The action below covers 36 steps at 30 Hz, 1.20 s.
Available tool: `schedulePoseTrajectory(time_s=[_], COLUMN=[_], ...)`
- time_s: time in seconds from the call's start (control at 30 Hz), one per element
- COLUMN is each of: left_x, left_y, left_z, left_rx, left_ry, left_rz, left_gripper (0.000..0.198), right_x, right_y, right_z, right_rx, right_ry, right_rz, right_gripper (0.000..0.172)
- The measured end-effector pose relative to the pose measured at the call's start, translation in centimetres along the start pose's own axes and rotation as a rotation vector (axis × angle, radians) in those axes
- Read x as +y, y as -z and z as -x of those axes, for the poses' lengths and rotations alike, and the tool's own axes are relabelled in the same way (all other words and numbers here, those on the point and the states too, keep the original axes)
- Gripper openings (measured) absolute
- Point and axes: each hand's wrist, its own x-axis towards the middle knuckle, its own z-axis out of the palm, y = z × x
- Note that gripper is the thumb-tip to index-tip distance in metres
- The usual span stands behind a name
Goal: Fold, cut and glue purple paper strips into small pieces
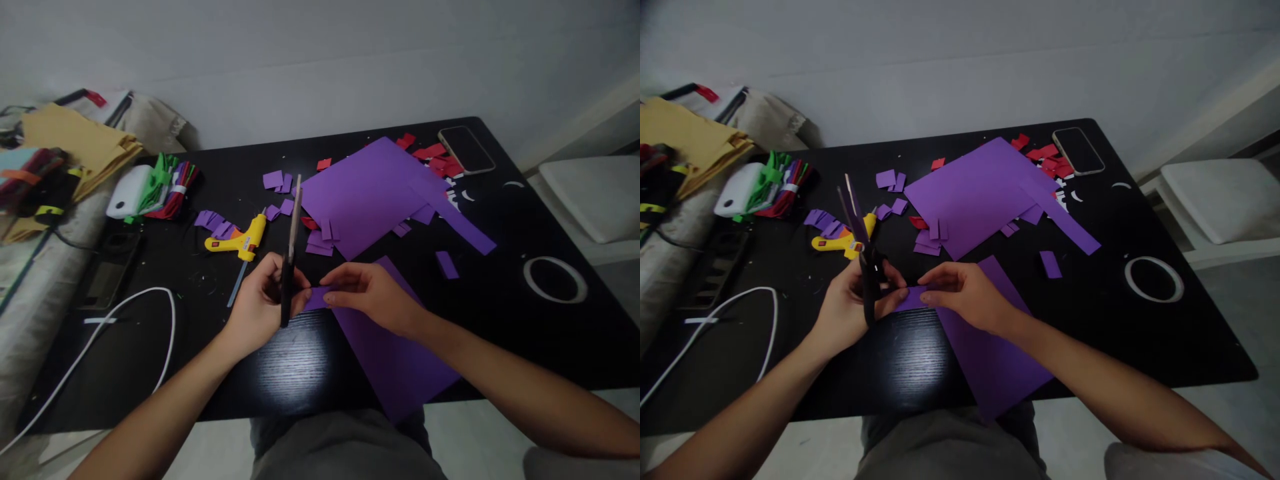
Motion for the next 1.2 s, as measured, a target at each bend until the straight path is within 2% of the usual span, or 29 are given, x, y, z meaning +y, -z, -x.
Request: schedulePoseTrajectory(time_s=[0.13, 0.27, 0.37, 0.43, 0.63, 0.83, 1.03, 1.2], left_x=[0.4, 1.0, 1.2, 1.1, 0.6, 0.9, 0.6, 0.3], left_y=[0.1, 1.3, 2.4, 2.9, 3.3, 3.2, 2.1, 1.9], left_z=[-0.2, -0.5, -0.7, -0.7, -0.7, -0.7, -0.6, -0.5], left_rx=[0.036, 0.134, 0.157, 0.154, -0.020, -0.210, -0.244, -0.225], left_ry=[0.001, -0.002, -0.028, -0.050, -0.025, 0.033, -0.001, -0.054], left_rz=[-0.064, -0.184, -0.288, -0.409, -0.676, -0.859, -0.888, -0.894], left_gripper=[0.034, 0.028, 0.027, 0.029, 0.041, 0.042, 0.034, 0.028], right_x=[0.2, -0.4, -1.0, -1.4, -2.5, -3.1, -2.6, -2.3], right_y=[-0.1, 0.4, 1.2, 1.7, 3.0, 3.1, 2.3, 2.0], right_z=[0.1, -0.1, -0.5, -0.8, -1.3, -1.3, -1.1, -0.9], right_rx=[-0.016, 0.094, 0.154, 0.201, 0.336, 0.406, 0.339, 0.305], right_ry=[-0.045, 0.022, 0.073, 0.093, 0.134, 0.180, 0.150, 0.140], right_rz=[-0.095, -0.148, -0.230, -0.313, -0.474, -0.491, -0.518, -0.504], right_gripper=[0.023, 0.027, 0.034, 0.032, 0.031, 0.031, 0.030, 0.028])
